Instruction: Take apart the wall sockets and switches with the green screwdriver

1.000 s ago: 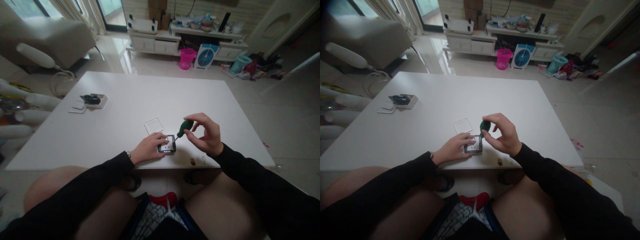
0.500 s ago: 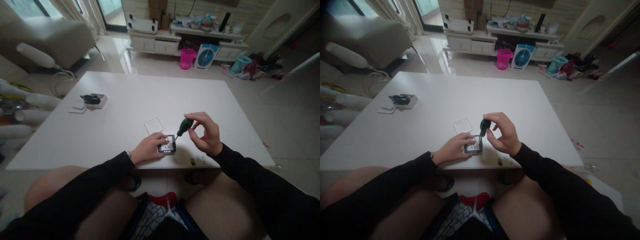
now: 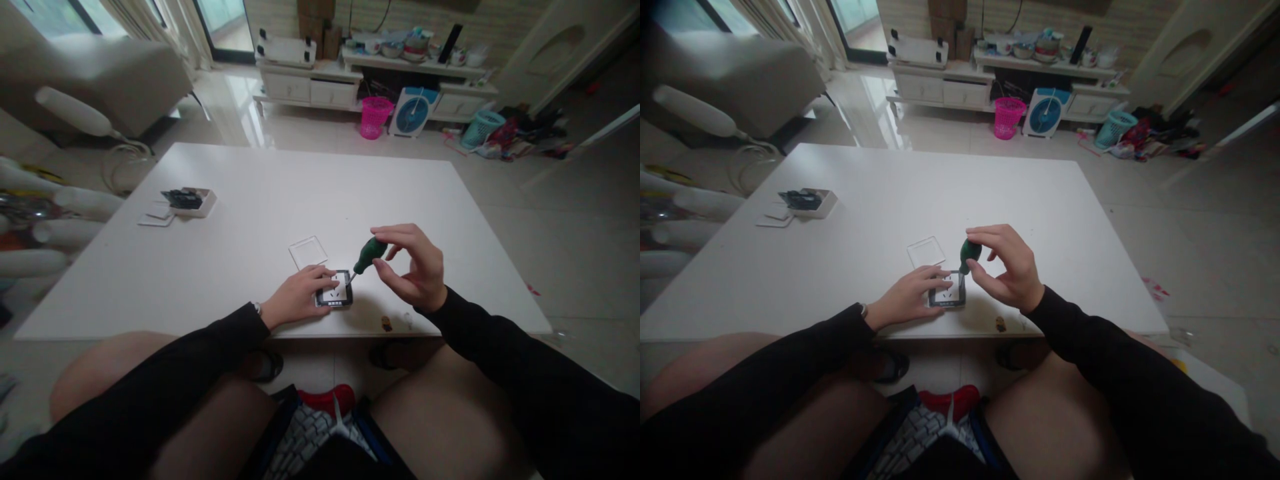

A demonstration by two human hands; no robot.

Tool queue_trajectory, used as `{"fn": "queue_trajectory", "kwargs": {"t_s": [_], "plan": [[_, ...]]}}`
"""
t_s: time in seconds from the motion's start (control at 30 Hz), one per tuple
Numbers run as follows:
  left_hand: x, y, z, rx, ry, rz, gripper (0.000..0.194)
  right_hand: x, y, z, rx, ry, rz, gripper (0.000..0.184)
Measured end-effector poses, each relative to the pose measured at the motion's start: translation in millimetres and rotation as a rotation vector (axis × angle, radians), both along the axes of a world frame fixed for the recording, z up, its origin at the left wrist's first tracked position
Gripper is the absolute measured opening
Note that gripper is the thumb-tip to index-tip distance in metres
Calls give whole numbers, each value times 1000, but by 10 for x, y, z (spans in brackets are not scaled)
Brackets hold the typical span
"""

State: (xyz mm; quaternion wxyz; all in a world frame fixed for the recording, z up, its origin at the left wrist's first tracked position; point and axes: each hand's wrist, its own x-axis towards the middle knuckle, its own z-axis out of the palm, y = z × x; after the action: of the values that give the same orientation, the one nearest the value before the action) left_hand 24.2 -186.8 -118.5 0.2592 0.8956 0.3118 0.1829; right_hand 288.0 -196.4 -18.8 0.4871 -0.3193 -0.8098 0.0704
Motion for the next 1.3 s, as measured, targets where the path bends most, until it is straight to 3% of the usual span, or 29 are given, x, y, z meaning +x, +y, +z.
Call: {"fn": "queue_trajectory", "kwargs": {"t_s": [0.17, 0.33, 0.57, 0.73, 0.97, 1.2, 1.3], "plan": [[5, -1, -22, 15, -1, 0, 46, -2, 6, -24, 27, 52, -42, 45], [6, -6, -15, 27, -6, -1, 44, -7, -19, -20, -35, 57, 17, 52], [10, -6, 5, 0, 5, 4, 48, -13, -1, -14, 34, 38, -38, 46], [1, 6, -25, -5, 7, 9, 47, -32, -17, 19, -29, 60, 5, 48], [6, -4, -1, -18, -8, 8, 45, -15, -7, 9, -1, 73, 0, 37], [8, -6, 15, -2, -9, 2, 49, -29, -8, 12, -143, 131, 41, 38], [6, -4, 3, -2, -9, 3, 50, -28, 4, 17, -113, 123, 19, 33]]}}
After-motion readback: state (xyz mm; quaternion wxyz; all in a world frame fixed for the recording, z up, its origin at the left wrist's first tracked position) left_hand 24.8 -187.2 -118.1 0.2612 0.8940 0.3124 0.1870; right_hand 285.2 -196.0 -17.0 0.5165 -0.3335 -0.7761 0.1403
